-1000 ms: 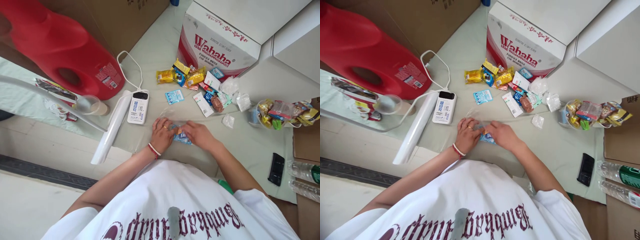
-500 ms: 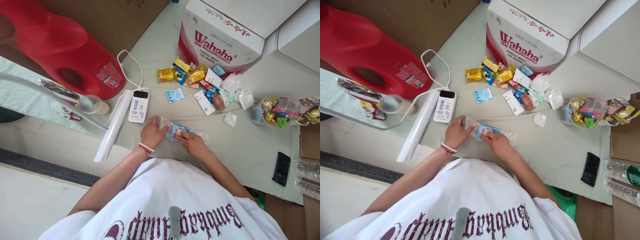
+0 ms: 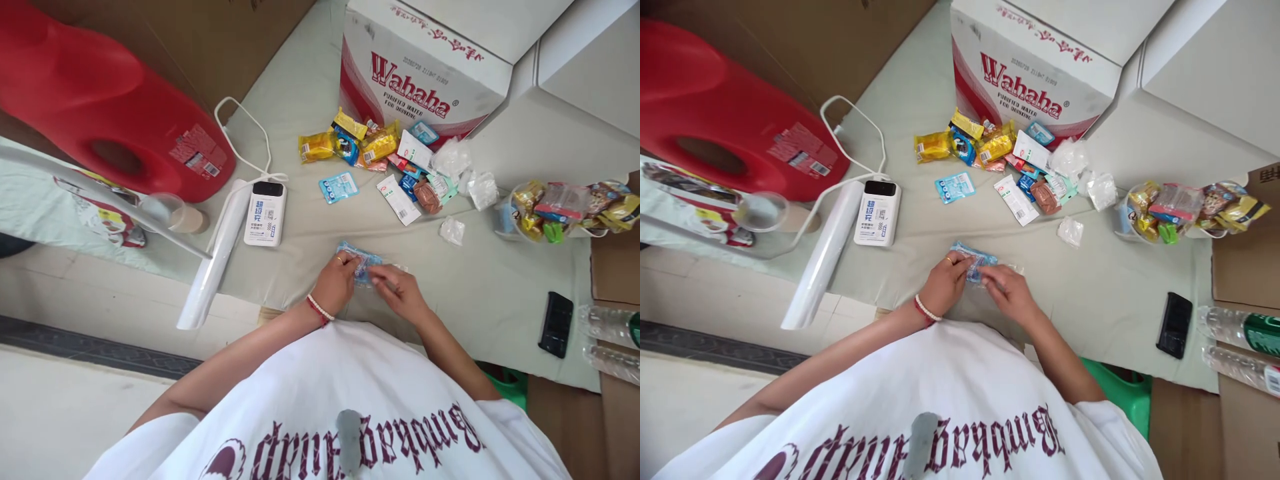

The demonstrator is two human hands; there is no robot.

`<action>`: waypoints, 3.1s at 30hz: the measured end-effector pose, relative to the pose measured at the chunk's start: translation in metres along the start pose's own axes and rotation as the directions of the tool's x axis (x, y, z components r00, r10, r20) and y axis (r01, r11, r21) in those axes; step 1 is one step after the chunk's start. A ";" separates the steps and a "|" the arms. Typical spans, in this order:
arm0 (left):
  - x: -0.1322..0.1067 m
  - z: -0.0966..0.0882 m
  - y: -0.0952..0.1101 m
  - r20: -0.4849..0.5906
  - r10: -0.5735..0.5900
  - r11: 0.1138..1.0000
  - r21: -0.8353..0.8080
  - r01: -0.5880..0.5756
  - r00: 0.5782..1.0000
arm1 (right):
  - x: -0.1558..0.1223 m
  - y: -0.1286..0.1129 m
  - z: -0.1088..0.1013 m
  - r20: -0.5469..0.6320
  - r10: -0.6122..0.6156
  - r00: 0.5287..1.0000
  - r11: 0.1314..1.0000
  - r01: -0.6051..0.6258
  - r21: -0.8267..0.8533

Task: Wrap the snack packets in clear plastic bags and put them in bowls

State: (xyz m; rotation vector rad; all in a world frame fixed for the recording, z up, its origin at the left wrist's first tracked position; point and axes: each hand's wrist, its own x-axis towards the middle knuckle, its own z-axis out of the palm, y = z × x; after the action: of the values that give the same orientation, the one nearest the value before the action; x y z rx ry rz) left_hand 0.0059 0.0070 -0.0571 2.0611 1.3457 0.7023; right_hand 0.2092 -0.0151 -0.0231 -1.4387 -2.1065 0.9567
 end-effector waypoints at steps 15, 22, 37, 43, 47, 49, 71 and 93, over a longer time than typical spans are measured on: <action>-0.001 0.012 0.006 -0.138 -0.021 0.983 0.177 0.046 0.990 | 0.034 -0.031 -0.006 -0.119 0.361 0.925 0.926 -0.371 -0.071; -0.014 -0.001 -0.003 -0.311 -0.135 0.937 -0.349 0.019 0.941 | 0.061 -0.039 0.035 -0.119 0.185 0.976 0.981 -0.191 -0.040; -0.016 -0.027 0.008 -0.018 0.061 0.803 -0.594 -0.060 0.998 | -0.025 0.021 -0.023 -0.306 0.566 0.765 0.729 -0.292 0.619; -0.041 -0.049 -0.033 -0.031 -0.151 0.901 -0.417 0.125 0.988 | -0.054 0.119 -0.129 -0.610 0.788 0.085 0.614 -0.034 0.789; -0.052 -0.055 -0.039 -0.032 -0.185 0.944 -0.285 0.169 0.982 | -0.055 0.139 -0.172 -0.566 0.825 0.019 0.566 -0.030 0.824; -0.053 -0.055 -0.038 -0.046 -0.170 0.959 -0.239 0.154 0.984 | -0.055 0.137 -0.189 -0.613 0.790 0.025 0.613 -0.017 0.790; -0.059 -0.039 -0.043 -0.172 0.031 0.999 -0.027 -0.036 0.985 | -0.015 0.151 -0.263 -0.800 0.147 0.582 0.502 -0.741 -0.447; -0.061 -0.043 -0.042 -0.188 0.026 0.993 -0.112 -0.048 0.982 | -0.018 0.137 -0.157 -0.471 0.194 0.860 0.823 -0.404 -0.399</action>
State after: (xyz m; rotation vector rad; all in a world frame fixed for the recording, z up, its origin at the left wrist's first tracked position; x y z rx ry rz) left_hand -0.0717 -0.0278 -0.0643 1.9713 1.3359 0.9879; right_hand 0.4091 0.0479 -0.0163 -2.0680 -1.8897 0.1578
